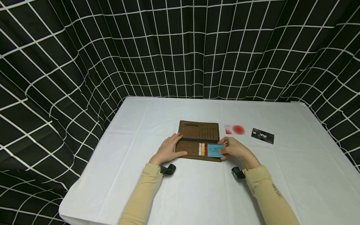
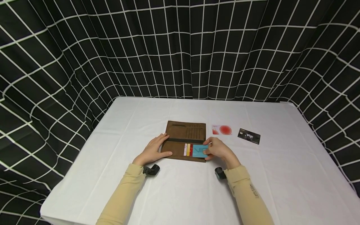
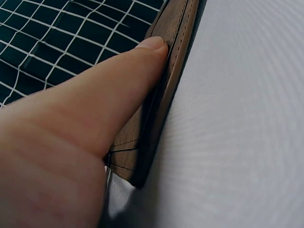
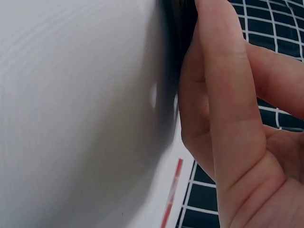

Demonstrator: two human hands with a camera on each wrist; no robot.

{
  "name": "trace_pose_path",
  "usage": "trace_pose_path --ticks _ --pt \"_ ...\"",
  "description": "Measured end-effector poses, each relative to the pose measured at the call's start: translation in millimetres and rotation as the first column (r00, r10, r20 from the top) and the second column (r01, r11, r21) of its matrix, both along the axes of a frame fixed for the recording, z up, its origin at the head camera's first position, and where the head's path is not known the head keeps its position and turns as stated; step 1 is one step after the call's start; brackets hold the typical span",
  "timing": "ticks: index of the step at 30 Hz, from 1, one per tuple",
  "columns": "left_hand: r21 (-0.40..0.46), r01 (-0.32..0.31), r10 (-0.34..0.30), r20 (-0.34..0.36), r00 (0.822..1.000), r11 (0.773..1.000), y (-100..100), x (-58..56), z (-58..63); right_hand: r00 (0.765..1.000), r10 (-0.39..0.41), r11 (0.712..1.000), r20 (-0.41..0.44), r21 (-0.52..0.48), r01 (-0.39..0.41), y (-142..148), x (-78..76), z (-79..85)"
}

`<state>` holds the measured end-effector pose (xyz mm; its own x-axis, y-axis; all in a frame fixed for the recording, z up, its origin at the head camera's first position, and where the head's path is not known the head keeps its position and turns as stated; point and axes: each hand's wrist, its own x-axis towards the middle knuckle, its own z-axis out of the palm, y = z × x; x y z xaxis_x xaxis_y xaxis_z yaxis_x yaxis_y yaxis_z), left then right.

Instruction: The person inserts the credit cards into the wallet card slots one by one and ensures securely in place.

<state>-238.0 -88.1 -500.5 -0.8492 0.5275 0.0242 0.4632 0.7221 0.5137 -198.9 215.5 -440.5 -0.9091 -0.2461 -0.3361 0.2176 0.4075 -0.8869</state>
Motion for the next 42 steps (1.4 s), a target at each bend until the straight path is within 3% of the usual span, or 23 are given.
trace_pose_path --ticks 23,32,42 --pt "0.0 0.002 -0.002 0.003 1.0 1.0 0 2.4 4.2 0.999 -0.027 0.999 -0.038 0.044 0.028 -22 -3.1 -1.3" --pt "-0.006 0.004 -0.004 0.012 1.0 1.0 1 2.1 3.9 0.994 -0.112 0.993 0.006 0.033 0.112 -14 -1.8 -6.0" --pt "-0.007 -0.004 0.004 0.01 1.0 1.0 0 1.3 3.7 0.987 -0.157 0.983 0.025 -0.091 0.159 -6 1.9 -11.0"
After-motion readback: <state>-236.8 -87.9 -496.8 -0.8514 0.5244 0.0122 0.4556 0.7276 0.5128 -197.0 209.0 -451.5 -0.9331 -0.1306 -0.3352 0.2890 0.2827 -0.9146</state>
